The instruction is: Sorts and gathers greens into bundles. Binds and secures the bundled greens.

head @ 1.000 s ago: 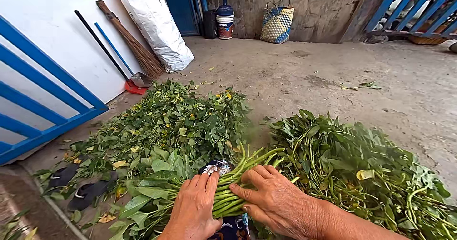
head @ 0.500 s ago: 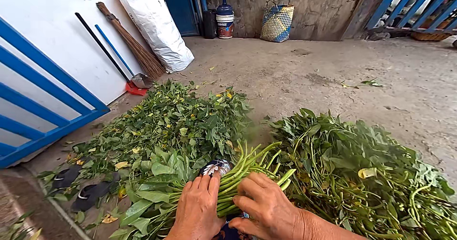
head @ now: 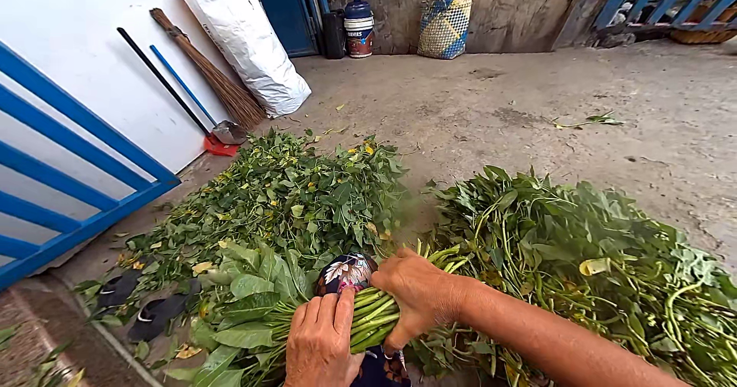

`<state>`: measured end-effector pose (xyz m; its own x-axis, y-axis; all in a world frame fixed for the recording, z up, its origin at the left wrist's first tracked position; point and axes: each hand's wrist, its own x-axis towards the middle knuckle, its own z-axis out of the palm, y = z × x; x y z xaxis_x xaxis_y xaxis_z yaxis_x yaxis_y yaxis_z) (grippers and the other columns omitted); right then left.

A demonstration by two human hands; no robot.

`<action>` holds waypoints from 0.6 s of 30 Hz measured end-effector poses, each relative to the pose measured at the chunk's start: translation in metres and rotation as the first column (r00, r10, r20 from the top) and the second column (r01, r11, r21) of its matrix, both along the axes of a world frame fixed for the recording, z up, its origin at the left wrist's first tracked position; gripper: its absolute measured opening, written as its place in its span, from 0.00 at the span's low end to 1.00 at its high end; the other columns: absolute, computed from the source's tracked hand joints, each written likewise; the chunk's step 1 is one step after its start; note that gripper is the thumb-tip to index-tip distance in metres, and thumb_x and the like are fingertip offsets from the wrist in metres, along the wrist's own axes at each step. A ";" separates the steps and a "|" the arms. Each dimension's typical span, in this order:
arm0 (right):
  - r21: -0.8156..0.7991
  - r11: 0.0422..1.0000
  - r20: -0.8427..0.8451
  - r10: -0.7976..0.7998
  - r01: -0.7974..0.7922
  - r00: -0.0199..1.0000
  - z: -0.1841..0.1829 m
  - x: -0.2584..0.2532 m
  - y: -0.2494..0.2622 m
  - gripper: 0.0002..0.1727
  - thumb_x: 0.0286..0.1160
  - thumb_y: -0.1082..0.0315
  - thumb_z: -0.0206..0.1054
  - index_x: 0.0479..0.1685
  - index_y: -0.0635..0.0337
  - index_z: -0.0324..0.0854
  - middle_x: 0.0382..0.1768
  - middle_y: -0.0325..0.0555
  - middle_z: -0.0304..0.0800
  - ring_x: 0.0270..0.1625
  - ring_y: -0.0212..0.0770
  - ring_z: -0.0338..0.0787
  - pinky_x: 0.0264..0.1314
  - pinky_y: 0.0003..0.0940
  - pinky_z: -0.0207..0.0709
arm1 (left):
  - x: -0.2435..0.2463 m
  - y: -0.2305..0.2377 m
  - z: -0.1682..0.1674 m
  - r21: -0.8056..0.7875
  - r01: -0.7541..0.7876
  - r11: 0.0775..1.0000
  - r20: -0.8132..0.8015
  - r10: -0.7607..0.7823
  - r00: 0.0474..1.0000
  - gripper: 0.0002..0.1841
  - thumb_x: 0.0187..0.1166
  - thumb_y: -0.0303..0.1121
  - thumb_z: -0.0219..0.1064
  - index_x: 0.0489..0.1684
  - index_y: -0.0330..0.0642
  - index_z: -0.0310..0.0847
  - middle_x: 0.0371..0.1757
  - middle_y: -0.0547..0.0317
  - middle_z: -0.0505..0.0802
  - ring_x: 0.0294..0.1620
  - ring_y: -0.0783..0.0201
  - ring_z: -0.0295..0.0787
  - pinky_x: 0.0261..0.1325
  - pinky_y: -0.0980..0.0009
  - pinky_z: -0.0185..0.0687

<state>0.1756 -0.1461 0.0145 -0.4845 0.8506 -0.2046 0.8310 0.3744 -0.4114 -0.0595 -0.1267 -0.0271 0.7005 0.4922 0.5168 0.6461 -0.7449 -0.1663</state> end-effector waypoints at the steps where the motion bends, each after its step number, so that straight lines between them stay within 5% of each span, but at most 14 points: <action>1: 0.101 0.995 0.014 -0.029 0.027 0.999 0.002 -0.004 -0.009 0.47 0.53 0.33 0.80 0.69 0.57 0.76 0.59 0.56 0.86 0.68 0.58 0.84 0.80 0.70 0.60 | 0.000 0.001 0.001 0.003 -0.002 1.000 -0.005 0.002 1.000 0.41 0.35 0.58 0.79 0.55 0.41 0.90 0.36 0.55 0.92 0.35 0.53 0.89 0.40 0.57 0.82; 3: 0.485 0.872 -0.019 -0.062 0.063 0.998 0.004 -0.022 -0.039 0.45 0.55 0.43 0.83 0.77 0.51 0.75 0.66 0.55 0.86 0.76 0.60 0.81 0.85 0.72 0.59 | -0.001 0.006 0.004 -0.026 -0.008 1.000 0.021 0.009 1.000 0.41 0.37 0.59 0.79 0.53 0.39 0.90 0.35 0.53 0.93 0.34 0.52 0.90 0.37 0.56 0.82; 5: 0.666 0.741 -0.129 0.002 0.085 0.992 0.004 -0.041 -0.075 0.23 0.73 0.39 0.68 0.47 0.50 0.84 0.47 0.46 0.90 0.60 0.51 0.89 0.71 0.54 0.78 | -0.005 0.009 0.007 -0.126 -0.005 0.992 0.078 0.015 0.997 0.40 0.43 0.60 0.77 0.54 0.37 0.89 0.38 0.49 0.94 0.35 0.49 0.92 0.37 0.52 0.86; 6: 0.550 0.829 -0.221 0.020 0.107 0.975 -0.001 -0.047 -0.095 0.29 0.75 0.32 0.62 0.35 0.52 0.83 0.37 0.45 0.88 0.49 0.50 0.89 0.57 0.50 0.80 | -0.008 0.010 0.007 -0.165 -0.007 0.986 0.100 0.024 0.995 0.42 0.42 0.61 0.77 0.55 0.38 0.89 0.40 0.48 0.94 0.38 0.49 0.93 0.38 0.51 0.87; 8: 0.033 0.993 -0.297 -0.101 0.116 0.949 -0.026 -0.044 -0.113 0.45 0.63 0.20 0.63 0.32 0.63 0.84 0.33 0.57 0.88 0.41 0.59 0.91 0.43 0.62 0.81 | -0.011 0.013 0.006 -0.216 -0.004 0.976 0.144 0.035 0.989 0.43 0.37 0.60 0.79 0.56 0.39 0.88 0.43 0.50 0.95 0.42 0.51 0.94 0.43 0.52 0.88; 9: -0.134 0.972 -0.282 -0.223 0.192 0.933 -0.049 -0.037 -0.108 0.50 0.55 0.19 0.67 0.40 0.67 0.85 0.39 0.64 0.90 0.45 0.65 0.92 0.45 0.69 0.82 | -0.012 0.014 0.005 -0.225 0.001 0.974 0.165 0.037 0.986 0.44 0.36 0.60 0.79 0.56 0.39 0.88 0.44 0.52 0.95 0.43 0.53 0.94 0.45 0.54 0.89; 11: -0.228 0.900 -0.290 -0.426 0.371 0.857 -0.094 -0.017 -0.087 0.56 0.48 0.20 0.74 0.66 0.64 0.83 0.62 0.68 0.87 0.65 0.66 0.87 0.64 0.72 0.79 | -0.011 0.015 0.002 -0.227 0.024 0.974 0.206 0.024 0.978 0.44 0.37 0.61 0.79 0.56 0.39 0.88 0.44 0.53 0.95 0.44 0.55 0.94 0.46 0.56 0.89; 13: -0.318 0.883 -0.372 -0.452 0.346 0.811 -0.111 -0.001 -0.058 0.54 0.54 0.26 0.77 0.73 0.63 0.80 0.72 0.61 0.83 0.79 0.58 0.79 0.85 0.64 0.63 | -0.008 0.015 0.000 -0.241 0.041 0.970 0.241 0.019 0.970 0.45 0.37 0.62 0.79 0.56 0.38 0.88 0.46 0.53 0.95 0.45 0.57 0.94 0.47 0.58 0.90; 16: -0.443 0.881 -0.717 -0.460 0.167 0.523 -0.101 -0.003 -0.037 0.32 0.59 0.51 0.85 0.63 0.59 0.86 0.59 0.41 0.93 0.67 0.32 0.88 0.78 0.41 0.77 | -0.003 0.015 -0.002 -0.276 0.055 0.960 0.284 0.027 0.959 0.45 0.34 0.60 0.81 0.56 0.37 0.88 0.47 0.53 0.96 0.47 0.59 0.94 0.49 0.58 0.91; 18: -0.395 0.918 -0.868 -0.386 0.038 0.313 -0.080 -0.003 -0.032 0.27 0.64 0.60 0.83 0.65 0.58 0.85 0.59 0.30 0.93 0.66 0.21 0.86 0.77 0.29 0.78 | -0.002 0.017 0.000 -0.337 0.068 0.939 0.304 0.040 0.952 0.47 0.32 0.59 0.82 0.58 0.37 0.87 0.48 0.54 0.96 0.48 0.60 0.94 0.48 0.59 0.91</action>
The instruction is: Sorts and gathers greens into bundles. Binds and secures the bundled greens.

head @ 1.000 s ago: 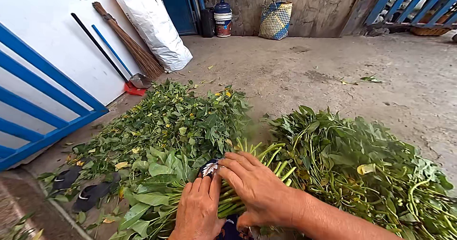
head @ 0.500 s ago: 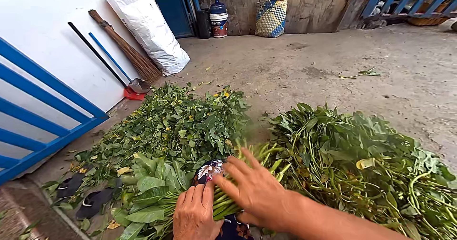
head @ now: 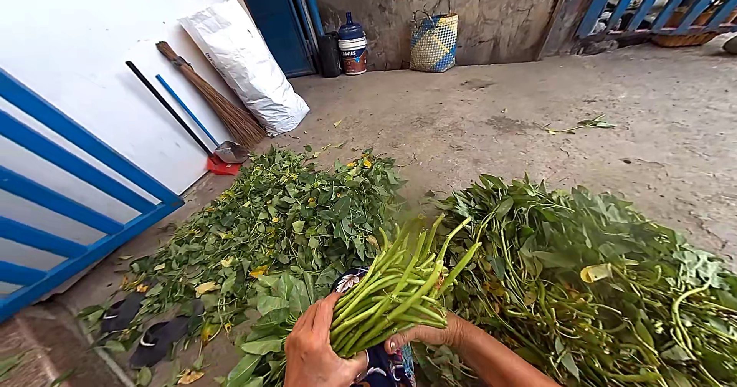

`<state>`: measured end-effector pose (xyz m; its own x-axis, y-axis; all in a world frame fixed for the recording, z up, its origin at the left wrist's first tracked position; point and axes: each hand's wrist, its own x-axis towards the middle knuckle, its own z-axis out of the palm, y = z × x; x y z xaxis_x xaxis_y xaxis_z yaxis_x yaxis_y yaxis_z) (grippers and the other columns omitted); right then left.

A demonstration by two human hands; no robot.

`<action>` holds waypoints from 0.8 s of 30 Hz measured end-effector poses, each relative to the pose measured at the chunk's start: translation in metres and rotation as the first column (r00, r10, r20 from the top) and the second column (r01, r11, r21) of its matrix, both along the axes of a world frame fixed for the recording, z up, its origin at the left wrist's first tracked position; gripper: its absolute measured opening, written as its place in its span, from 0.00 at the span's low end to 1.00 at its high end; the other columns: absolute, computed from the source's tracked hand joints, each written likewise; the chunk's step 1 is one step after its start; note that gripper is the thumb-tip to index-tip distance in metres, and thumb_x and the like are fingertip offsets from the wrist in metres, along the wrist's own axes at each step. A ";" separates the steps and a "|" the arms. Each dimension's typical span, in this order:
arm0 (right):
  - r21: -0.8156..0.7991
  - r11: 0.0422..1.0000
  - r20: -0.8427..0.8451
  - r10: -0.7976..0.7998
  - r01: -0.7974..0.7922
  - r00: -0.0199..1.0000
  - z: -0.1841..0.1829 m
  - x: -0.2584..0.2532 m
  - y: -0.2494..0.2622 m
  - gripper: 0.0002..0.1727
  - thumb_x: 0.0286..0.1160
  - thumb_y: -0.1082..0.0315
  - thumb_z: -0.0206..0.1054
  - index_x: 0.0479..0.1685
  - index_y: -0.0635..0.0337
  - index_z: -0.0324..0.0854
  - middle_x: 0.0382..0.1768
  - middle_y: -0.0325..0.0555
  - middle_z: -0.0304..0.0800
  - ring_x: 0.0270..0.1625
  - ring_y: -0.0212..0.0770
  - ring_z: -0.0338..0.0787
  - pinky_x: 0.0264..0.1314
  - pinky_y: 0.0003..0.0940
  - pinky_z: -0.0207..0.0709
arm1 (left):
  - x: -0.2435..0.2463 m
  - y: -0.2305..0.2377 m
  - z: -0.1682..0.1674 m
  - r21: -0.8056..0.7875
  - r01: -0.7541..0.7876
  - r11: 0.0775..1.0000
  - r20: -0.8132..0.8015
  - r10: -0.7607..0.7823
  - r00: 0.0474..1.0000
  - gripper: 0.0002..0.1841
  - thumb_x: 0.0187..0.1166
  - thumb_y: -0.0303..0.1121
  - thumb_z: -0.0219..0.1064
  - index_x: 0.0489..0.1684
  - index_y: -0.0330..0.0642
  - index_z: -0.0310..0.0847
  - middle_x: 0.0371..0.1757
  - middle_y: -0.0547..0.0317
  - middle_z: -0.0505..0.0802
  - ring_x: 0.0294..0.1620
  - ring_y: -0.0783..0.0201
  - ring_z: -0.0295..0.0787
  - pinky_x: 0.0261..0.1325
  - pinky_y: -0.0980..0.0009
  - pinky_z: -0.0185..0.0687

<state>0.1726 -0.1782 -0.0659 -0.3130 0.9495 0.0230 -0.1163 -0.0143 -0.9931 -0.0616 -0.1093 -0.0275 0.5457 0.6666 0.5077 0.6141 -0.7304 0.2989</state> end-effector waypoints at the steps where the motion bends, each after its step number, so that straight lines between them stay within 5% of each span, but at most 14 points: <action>1: 0.033 0.999 -0.070 -0.020 0.022 0.997 0.014 0.000 0.001 0.29 0.62 0.60 0.84 0.65 0.58 0.84 0.59 0.29 0.93 0.65 0.20 0.86 0.77 0.28 0.78 | 0.000 0.001 0.002 -0.055 0.004 0.998 0.017 -0.004 1.000 0.48 0.32 0.59 0.84 0.60 0.37 0.86 0.48 0.55 0.96 0.48 0.61 0.95 0.48 0.59 0.92; 4: 0.030 0.986 -0.196 -0.153 0.162 0.969 0.049 -0.010 0.002 0.39 0.44 0.52 0.90 0.62 0.56 0.82 0.54 0.26 0.93 0.62 0.21 0.88 0.72 0.26 0.81 | 0.001 0.002 0.008 -0.233 0.032 0.972 0.076 -0.015 0.997 0.52 0.35 0.57 0.85 0.67 0.35 0.80 0.50 0.56 0.96 0.49 0.65 0.95 0.50 0.59 0.93; 9: -0.068 0.934 -0.654 -0.307 0.351 0.691 0.075 -0.044 0.022 0.41 0.45 0.65 0.90 0.66 0.65 0.76 0.53 0.50 0.93 0.58 0.42 0.93 0.66 0.43 0.86 | 0.012 -0.006 0.007 -0.227 0.042 0.973 0.195 0.003 0.981 0.51 0.38 0.51 0.87 0.67 0.27 0.77 0.50 0.53 0.95 0.50 0.71 0.94 0.53 0.67 0.93; 12: -0.211 0.801 -0.558 -0.569 0.561 0.603 0.098 -0.067 0.026 0.52 0.40 0.62 0.93 0.71 0.67 0.66 0.51 0.53 0.91 0.55 0.42 0.94 0.62 0.40 0.89 | 0.019 -0.007 0.010 -0.336 -0.050 0.941 0.177 0.115 0.977 0.50 0.34 0.53 0.87 0.66 0.33 0.78 0.45 0.59 0.95 0.45 0.69 0.94 0.49 0.61 0.93; 17: -0.148 0.649 -0.364 -0.737 0.746 0.569 0.107 -0.075 0.021 0.75 0.23 0.54 0.99 0.84 0.61 0.50 0.64 0.49 0.83 0.64 0.35 0.88 0.68 0.29 0.86 | 0.030 -0.002 0.017 -0.413 -0.060 0.909 0.118 0.118 0.986 0.52 0.38 0.66 0.83 0.65 0.37 0.78 0.41 0.62 0.95 0.44 0.68 0.93 0.47 0.56 0.91; 20: -0.124 0.649 -0.317 -0.743 0.751 0.589 0.106 -0.065 0.025 0.64 0.31 0.59 0.97 0.78 0.63 0.61 0.55 0.47 0.90 0.57 0.34 0.93 0.63 0.30 0.89 | 0.040 -0.012 0.008 -0.240 -0.066 0.969 0.229 0.123 0.966 0.50 0.35 0.59 0.84 0.60 0.29 0.81 0.42 0.55 0.95 0.42 0.67 0.94 0.45 0.60 0.92; 24: -0.019 0.863 -0.514 -0.442 0.505 0.736 0.087 -0.034 0.030 0.41 0.47 0.71 0.89 0.66 0.72 0.74 0.52 0.61 0.93 0.57 0.52 0.95 0.65 0.49 0.89 | 0.041 -0.016 -0.006 -0.130 0.045 0.990 0.409 0.012 0.912 0.49 0.38 0.47 0.88 0.64 0.23 0.76 0.51 0.49 0.94 0.52 0.74 0.92 0.58 0.75 0.90</action>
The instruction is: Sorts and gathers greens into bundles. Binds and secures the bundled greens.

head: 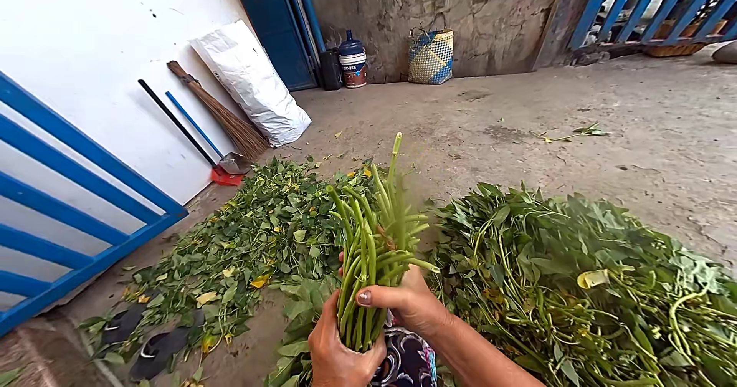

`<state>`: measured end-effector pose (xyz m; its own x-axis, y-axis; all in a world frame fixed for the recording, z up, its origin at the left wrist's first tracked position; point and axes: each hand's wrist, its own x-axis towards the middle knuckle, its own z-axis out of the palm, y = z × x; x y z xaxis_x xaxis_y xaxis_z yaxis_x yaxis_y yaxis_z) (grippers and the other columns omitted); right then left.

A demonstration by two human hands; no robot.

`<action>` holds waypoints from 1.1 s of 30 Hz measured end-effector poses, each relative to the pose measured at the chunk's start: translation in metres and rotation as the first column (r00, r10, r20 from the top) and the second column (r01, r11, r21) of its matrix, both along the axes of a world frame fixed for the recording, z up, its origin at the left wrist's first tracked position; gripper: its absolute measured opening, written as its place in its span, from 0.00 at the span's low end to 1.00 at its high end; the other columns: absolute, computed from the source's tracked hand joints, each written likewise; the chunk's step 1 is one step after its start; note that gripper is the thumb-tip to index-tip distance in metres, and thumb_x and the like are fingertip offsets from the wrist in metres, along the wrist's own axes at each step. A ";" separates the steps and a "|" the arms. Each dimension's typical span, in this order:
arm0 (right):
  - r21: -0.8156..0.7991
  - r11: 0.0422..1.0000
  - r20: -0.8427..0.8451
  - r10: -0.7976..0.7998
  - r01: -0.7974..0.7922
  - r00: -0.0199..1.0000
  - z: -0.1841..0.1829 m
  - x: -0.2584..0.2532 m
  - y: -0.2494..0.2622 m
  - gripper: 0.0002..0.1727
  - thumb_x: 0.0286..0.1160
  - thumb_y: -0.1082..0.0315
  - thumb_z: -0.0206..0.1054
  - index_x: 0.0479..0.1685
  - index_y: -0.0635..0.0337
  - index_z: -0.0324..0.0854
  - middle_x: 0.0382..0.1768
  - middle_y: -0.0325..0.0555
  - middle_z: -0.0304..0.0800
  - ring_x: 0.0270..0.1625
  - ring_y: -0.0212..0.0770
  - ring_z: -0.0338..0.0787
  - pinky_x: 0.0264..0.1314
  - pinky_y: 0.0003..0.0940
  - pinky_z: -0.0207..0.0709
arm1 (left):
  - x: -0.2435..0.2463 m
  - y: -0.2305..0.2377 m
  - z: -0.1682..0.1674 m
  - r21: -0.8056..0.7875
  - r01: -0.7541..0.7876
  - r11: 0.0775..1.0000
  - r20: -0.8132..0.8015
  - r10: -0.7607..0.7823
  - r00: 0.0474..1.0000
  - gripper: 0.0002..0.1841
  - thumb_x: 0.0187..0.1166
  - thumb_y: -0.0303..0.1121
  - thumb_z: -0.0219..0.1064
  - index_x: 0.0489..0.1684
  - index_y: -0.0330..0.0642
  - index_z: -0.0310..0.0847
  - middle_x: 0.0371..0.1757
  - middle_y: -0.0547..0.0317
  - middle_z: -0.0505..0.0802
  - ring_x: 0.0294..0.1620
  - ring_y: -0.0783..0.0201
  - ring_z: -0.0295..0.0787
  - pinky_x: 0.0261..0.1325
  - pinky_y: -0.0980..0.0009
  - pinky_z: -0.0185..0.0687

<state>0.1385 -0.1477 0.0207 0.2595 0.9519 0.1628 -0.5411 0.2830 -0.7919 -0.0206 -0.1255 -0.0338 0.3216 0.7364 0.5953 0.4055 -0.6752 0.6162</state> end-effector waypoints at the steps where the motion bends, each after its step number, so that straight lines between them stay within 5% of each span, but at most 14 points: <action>1: 0.014 1.000 -0.023 0.015 -0.015 1.000 -0.003 0.002 0.001 0.40 0.47 0.72 0.88 0.66 0.72 0.75 0.52 0.62 0.93 0.56 0.53 0.95 0.64 0.50 0.89 | -0.001 -0.001 0.001 -0.036 0.036 0.999 0.014 -0.035 0.999 0.52 0.38 0.51 0.89 0.65 0.23 0.75 0.51 0.50 0.94 0.52 0.74 0.92 0.57 0.75 0.90; 5: -0.049 0.997 -0.030 -0.058 0.056 0.998 0.003 0.001 -0.002 0.38 0.45 0.72 0.89 0.62 0.70 0.77 0.47 0.58 0.94 0.51 0.48 0.96 0.60 0.46 0.91 | -0.012 0.004 0.034 -0.445 0.296 0.845 0.115 -0.274 0.955 0.75 0.44 0.78 0.79 0.88 0.28 0.49 0.59 0.53 0.91 0.56 0.69 0.92 0.58 0.66 0.93; 6: -0.057 0.996 -0.013 -0.065 0.064 0.998 0.005 -0.001 -0.003 0.36 0.45 0.71 0.89 0.60 0.70 0.79 0.46 0.57 0.94 0.51 0.47 0.96 0.60 0.45 0.91 | -0.015 0.007 0.043 -0.516 0.329 0.791 0.126 -0.310 0.942 0.74 0.44 0.80 0.77 0.88 0.30 0.50 0.60 0.54 0.91 0.57 0.67 0.92 0.59 0.65 0.93; 8: -0.068 0.995 0.025 -0.068 0.070 0.997 0.009 -0.007 -0.006 0.34 0.46 0.71 0.89 0.57 0.69 0.80 0.44 0.55 0.95 0.49 0.44 0.96 0.59 0.42 0.91 | -0.022 0.016 0.057 -0.581 0.287 0.762 0.026 -0.336 0.942 0.61 0.43 0.79 0.78 0.73 0.36 0.72 0.53 0.62 0.94 0.54 0.70 0.93 0.60 0.65 0.93; 9: -0.071 0.995 0.033 -0.066 0.068 0.997 0.010 -0.010 -0.008 0.33 0.46 0.71 0.89 0.57 0.69 0.81 0.43 0.54 0.95 0.49 0.44 0.96 0.59 0.41 0.91 | -0.024 0.023 0.063 -0.554 0.238 0.798 -0.087 -0.339 0.937 0.55 0.41 0.79 0.79 0.64 0.43 0.82 0.52 0.67 0.95 0.55 0.72 0.92 0.62 0.65 0.91; 11: -0.089 0.994 0.059 -0.060 0.065 0.996 0.014 -0.016 -0.011 0.33 0.46 0.70 0.89 0.57 0.67 0.81 0.43 0.51 0.95 0.49 0.41 0.96 0.60 0.39 0.91 | -0.025 0.036 0.072 -0.453 0.242 0.858 -0.200 -0.363 0.910 0.52 0.37 0.76 0.83 0.64 0.49 0.86 0.63 0.68 0.91 0.68 0.70 0.84 0.75 0.61 0.79; 14: -0.068 0.996 0.096 -0.047 0.053 0.994 0.017 -0.019 -0.014 0.33 0.48 0.72 0.89 0.59 0.66 0.80 0.44 0.49 0.95 0.50 0.39 0.96 0.61 0.36 0.90 | -0.019 0.035 0.061 -0.510 0.505 0.696 0.207 -0.470 0.858 0.57 0.34 0.46 0.97 0.73 0.32 0.72 0.60 0.54 0.93 0.62 0.63 0.91 0.68 0.67 0.90; 18: 0.011 0.998 0.208 0.063 -0.066 0.976 0.016 -0.011 -0.005 0.31 0.49 0.71 0.89 0.59 0.65 0.82 0.45 0.49 0.95 0.51 0.40 0.95 0.61 0.38 0.90 | -0.023 0.041 0.054 -0.540 0.614 0.575 0.372 -0.491 0.787 0.49 0.37 0.36 0.96 0.69 0.34 0.75 0.56 0.53 0.94 0.59 0.61 0.93 0.65 0.64 0.91; 25: -0.047 0.999 0.086 -0.010 0.014 0.996 0.029 -0.036 0.018 0.42 0.46 0.71 0.90 0.69 0.59 0.74 0.46 0.49 0.94 0.49 0.41 0.95 0.56 0.39 0.92 | -0.033 0.072 0.061 -0.591 0.673 0.445 0.365 -0.596 0.715 0.36 0.44 0.34 0.93 0.60 0.44 0.85 0.53 0.61 0.96 0.57 0.65 0.94 0.66 0.64 0.90; 30: 0.043 0.999 0.060 -0.030 0.027 0.998 0.076 -0.043 0.023 0.39 0.47 0.77 0.87 0.67 0.58 0.75 0.44 0.48 0.93 0.47 0.40 0.95 0.52 0.37 0.92 | -0.040 0.086 0.119 -0.453 0.631 0.630 0.042 -0.691 0.721 0.38 0.44 0.54 0.92 0.61 0.55 0.86 0.53 0.70 0.96 0.57 0.71 0.93 0.65 0.68 0.90; 33: 0.171 0.985 0.107 -0.001 -0.017 0.994 0.121 -0.034 0.021 0.36 0.50 0.80 0.85 0.65 0.60 0.76 0.42 0.49 0.92 0.43 0.40 0.95 0.47 0.37 0.93 | -0.039 0.084 0.159 -0.359 0.718 0.597 0.081 -0.746 0.661 0.41 0.44 0.59 0.91 0.65 0.62 0.84 0.56 0.75 0.95 0.59 0.75 0.91 0.64 0.72 0.90</action>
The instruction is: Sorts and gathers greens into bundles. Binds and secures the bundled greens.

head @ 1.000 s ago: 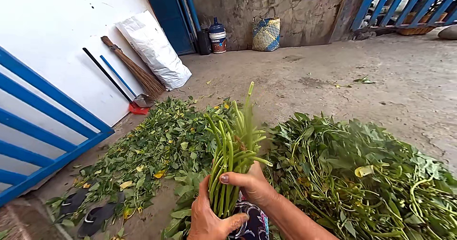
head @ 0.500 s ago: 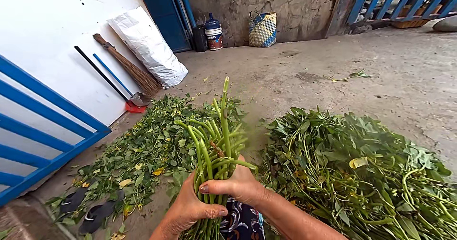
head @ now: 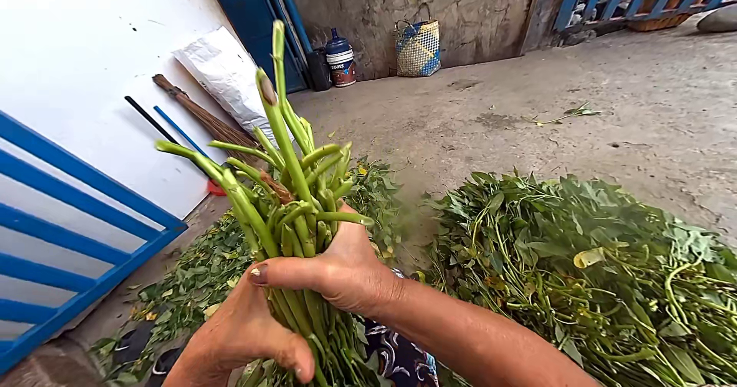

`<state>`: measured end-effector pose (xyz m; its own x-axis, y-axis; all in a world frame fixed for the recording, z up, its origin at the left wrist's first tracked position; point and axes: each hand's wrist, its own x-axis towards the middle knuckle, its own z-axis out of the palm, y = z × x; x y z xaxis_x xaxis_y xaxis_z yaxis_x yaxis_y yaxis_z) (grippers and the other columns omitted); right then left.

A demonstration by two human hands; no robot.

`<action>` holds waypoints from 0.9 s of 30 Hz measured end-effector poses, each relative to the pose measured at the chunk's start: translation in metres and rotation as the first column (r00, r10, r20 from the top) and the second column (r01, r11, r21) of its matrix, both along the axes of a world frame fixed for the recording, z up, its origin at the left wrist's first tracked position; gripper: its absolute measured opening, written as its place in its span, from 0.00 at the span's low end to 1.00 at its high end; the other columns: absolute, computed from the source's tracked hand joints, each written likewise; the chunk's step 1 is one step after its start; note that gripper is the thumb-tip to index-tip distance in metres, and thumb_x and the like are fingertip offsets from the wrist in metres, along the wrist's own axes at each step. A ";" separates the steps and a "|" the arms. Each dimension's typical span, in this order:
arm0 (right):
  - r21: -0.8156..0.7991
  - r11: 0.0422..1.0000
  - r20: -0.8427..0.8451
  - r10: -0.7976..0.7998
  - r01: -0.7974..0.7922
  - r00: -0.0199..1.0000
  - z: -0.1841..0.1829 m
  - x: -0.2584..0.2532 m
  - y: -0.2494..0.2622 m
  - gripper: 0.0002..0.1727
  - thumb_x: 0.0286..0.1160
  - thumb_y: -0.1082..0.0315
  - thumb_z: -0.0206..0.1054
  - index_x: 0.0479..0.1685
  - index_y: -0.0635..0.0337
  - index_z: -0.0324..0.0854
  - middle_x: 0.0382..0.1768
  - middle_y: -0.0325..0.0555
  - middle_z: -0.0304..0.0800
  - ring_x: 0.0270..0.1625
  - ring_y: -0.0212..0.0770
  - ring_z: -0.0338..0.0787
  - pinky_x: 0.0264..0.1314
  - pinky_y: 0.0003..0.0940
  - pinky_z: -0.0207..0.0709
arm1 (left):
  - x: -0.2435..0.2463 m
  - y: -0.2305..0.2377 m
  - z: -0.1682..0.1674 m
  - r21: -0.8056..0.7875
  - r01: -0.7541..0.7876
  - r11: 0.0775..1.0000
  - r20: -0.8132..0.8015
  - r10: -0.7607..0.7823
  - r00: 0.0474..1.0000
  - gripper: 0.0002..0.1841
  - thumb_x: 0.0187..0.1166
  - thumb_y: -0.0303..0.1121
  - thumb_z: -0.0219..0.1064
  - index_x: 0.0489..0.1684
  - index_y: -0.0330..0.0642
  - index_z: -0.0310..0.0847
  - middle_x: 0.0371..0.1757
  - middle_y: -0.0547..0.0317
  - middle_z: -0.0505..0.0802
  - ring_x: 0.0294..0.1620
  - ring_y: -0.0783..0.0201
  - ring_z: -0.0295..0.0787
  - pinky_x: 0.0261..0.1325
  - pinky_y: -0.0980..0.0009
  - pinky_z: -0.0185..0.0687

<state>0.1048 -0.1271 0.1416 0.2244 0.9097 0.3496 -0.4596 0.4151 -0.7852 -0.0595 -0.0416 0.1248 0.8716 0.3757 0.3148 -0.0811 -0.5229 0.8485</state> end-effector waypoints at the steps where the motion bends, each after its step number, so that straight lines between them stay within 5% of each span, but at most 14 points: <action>1: 0.030 1.000 0.029 -0.005 0.004 1.000 0.014 0.003 -0.001 0.36 0.49 0.79 0.85 0.64 0.59 0.75 0.41 0.48 0.92 0.42 0.39 0.95 0.44 0.36 0.93 | 0.003 -0.003 0.003 -0.058 0.042 0.997 0.096 -0.036 0.995 0.40 0.47 0.55 0.90 0.67 0.64 0.83 0.58 0.77 0.94 0.60 0.76 0.91 0.64 0.74 0.89; 4: 0.045 0.997 0.163 -0.076 0.070 0.984 0.039 0.008 -0.003 0.39 0.48 0.73 0.86 0.66 0.55 0.72 0.39 0.45 0.90 0.39 0.36 0.93 0.38 0.33 0.91 | 0.017 -0.013 -0.002 -0.211 0.145 0.967 0.314 -0.074 0.947 0.30 0.58 0.41 0.87 0.65 0.62 0.87 0.58 0.74 0.95 0.59 0.76 0.92 0.64 0.75 0.88; 10: -0.102 0.977 0.255 -0.155 0.186 0.954 0.048 0.024 -0.002 0.41 0.45 0.65 0.90 0.64 0.54 0.71 0.35 0.45 0.89 0.37 0.37 0.93 0.36 0.37 0.90 | 0.043 -0.019 0.004 -0.373 0.159 0.914 0.318 -0.035 0.947 0.22 0.61 0.32 0.84 0.56 0.54 0.91 0.50 0.64 0.98 0.52 0.71 0.95 0.59 0.73 0.91; 14: -0.103 0.939 0.423 -0.256 0.327 0.869 0.071 0.025 -0.015 0.38 0.45 0.60 0.89 0.58 0.53 0.70 0.29 0.39 0.85 0.31 0.34 0.90 0.27 0.35 0.85 | 0.045 -0.017 0.022 -0.307 0.360 0.881 0.320 -0.261 0.911 0.14 0.73 0.36 0.76 0.57 0.59 0.93 0.54 0.75 0.97 0.57 0.81 0.91 0.63 0.81 0.85; 17: -0.102 0.923 0.500 -0.276 0.372 0.821 0.081 0.030 -0.021 0.34 0.49 0.57 0.89 0.54 0.51 0.71 0.21 0.37 0.80 0.22 0.34 0.87 0.15 0.35 0.79 | 0.055 -0.022 0.021 -0.297 0.452 0.841 0.395 -0.322 0.860 0.14 0.77 0.39 0.73 0.60 0.57 0.92 0.58 0.75 0.96 0.61 0.81 0.89 0.67 0.81 0.82; 24: -0.355 0.842 0.580 -0.144 0.408 0.802 0.055 0.054 -0.041 0.44 0.53 0.40 0.87 0.60 0.57 0.67 0.28 0.39 0.80 0.30 0.34 0.86 0.28 0.33 0.81 | 0.081 -0.050 -0.038 -0.566 0.381 0.731 0.457 -0.106 0.883 0.14 0.69 0.31 0.76 0.53 0.53 0.94 0.51 0.67 0.98 0.54 0.75 0.94 0.62 0.76 0.88; 27: -0.325 0.827 0.668 -0.142 0.458 0.730 0.040 0.056 -0.045 0.43 0.53 0.36 0.84 0.58 0.54 0.68 0.25 0.38 0.80 0.26 0.35 0.87 0.23 0.35 0.81 | 0.092 -0.065 -0.060 -0.586 0.386 0.712 0.522 -0.033 0.853 0.13 0.69 0.31 0.76 0.51 0.51 0.94 0.47 0.65 0.98 0.50 0.74 0.95 0.58 0.75 0.90</action>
